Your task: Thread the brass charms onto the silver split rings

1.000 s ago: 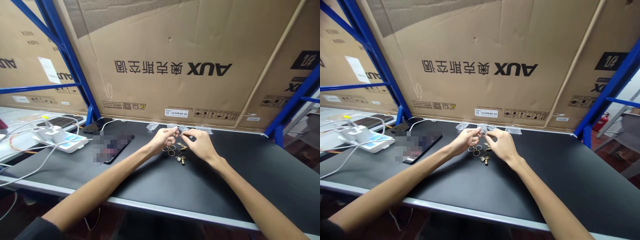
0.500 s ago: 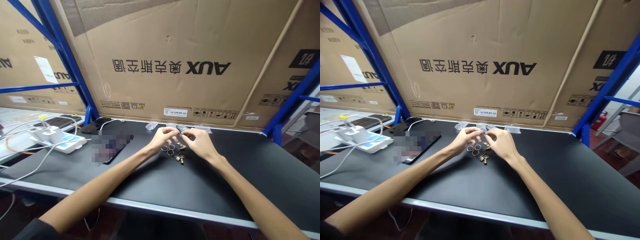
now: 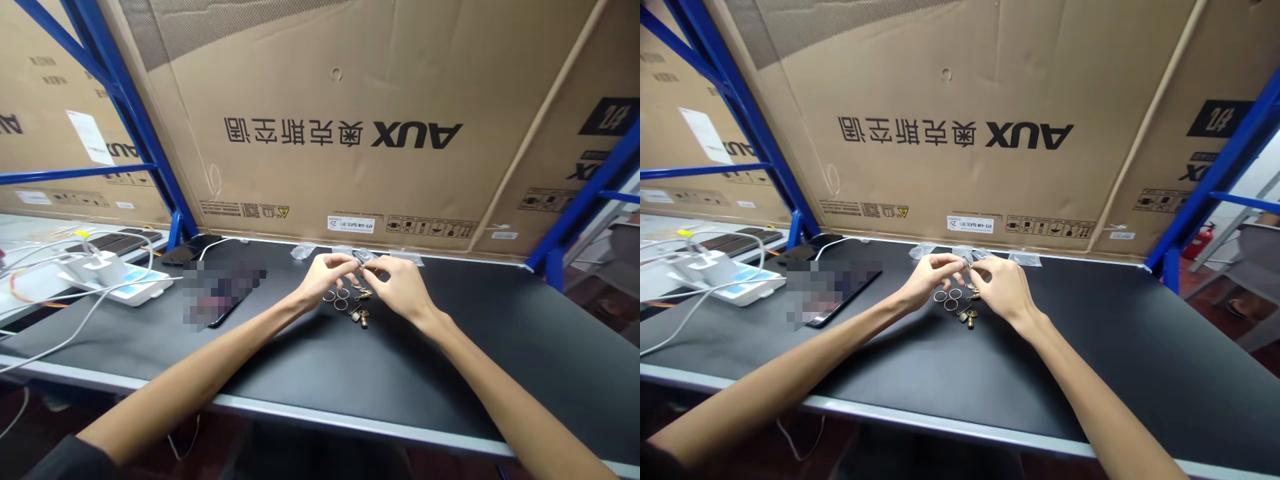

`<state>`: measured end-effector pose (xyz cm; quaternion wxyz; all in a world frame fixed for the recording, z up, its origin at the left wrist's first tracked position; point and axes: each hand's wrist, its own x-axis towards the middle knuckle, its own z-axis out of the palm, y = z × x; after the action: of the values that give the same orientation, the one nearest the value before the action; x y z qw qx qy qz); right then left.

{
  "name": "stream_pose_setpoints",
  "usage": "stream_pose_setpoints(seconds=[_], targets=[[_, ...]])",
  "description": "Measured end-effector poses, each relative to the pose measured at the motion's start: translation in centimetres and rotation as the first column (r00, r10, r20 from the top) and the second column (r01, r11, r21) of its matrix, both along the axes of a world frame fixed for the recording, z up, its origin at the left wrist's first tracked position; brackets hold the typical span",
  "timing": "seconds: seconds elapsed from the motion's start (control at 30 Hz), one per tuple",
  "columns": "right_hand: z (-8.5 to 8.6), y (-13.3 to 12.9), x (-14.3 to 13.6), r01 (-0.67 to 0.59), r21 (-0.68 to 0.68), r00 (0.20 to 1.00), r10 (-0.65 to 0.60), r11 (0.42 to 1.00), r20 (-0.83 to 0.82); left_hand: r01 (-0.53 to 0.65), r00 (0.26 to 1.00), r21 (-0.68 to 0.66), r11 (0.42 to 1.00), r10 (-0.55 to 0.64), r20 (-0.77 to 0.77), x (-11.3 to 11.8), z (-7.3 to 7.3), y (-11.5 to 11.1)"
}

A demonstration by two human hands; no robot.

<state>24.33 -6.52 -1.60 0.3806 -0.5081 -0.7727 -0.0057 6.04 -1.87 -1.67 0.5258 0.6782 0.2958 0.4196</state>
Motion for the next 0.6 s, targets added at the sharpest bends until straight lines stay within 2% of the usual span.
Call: stream_pose_setpoints(seconds=[0.37,0.6], targets=[[0.17,-0.13,-0.1,0.019,0.013,1.0,-0.019,1.0,-0.008,-0.021,0.999,0.067,0.998,0.023,-0.031,-0.08,0.06,-0.1],[-0.08,-0.11,-0.3,-0.033,-0.05,0.998,0.03,0.998,-0.052,-0.105,0.988,0.271,0.957,0.131,-0.081,0.1,-0.58,-0.22]])
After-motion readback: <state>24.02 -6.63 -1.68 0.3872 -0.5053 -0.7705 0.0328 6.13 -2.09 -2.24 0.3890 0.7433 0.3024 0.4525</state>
